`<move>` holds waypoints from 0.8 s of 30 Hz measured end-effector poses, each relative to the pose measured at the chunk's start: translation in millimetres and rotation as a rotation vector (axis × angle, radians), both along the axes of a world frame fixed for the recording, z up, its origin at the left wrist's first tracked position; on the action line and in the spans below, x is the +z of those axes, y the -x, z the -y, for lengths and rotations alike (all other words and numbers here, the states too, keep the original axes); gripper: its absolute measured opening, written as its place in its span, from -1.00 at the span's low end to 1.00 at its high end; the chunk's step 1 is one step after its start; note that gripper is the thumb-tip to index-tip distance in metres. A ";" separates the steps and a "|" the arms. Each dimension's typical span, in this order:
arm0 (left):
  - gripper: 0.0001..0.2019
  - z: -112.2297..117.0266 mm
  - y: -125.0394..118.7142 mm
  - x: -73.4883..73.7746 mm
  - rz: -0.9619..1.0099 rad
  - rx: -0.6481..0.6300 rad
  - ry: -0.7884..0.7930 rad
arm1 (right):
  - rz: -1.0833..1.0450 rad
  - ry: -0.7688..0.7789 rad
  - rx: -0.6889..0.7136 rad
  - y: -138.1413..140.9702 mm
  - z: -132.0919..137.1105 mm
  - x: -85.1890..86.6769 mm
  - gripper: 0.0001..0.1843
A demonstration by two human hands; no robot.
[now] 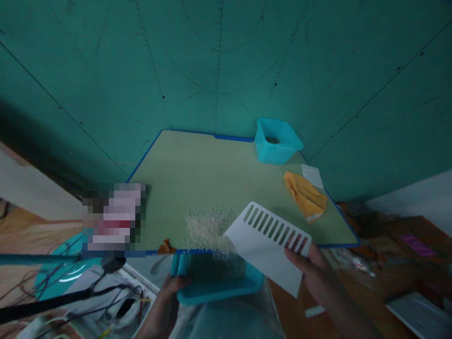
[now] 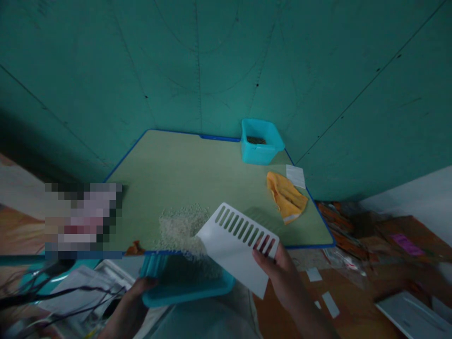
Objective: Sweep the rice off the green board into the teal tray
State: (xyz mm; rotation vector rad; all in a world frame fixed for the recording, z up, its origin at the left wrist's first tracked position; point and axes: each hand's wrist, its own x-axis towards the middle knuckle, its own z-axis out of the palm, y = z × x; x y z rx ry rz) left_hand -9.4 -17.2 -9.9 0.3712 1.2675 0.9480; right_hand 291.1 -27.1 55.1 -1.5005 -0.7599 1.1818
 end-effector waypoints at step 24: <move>-0.87 3.3 -0.4 9.0 0.138 0.035 0.012 | -0.073 -0.220 -0.047 70.0 -24.3 23.5 -0.78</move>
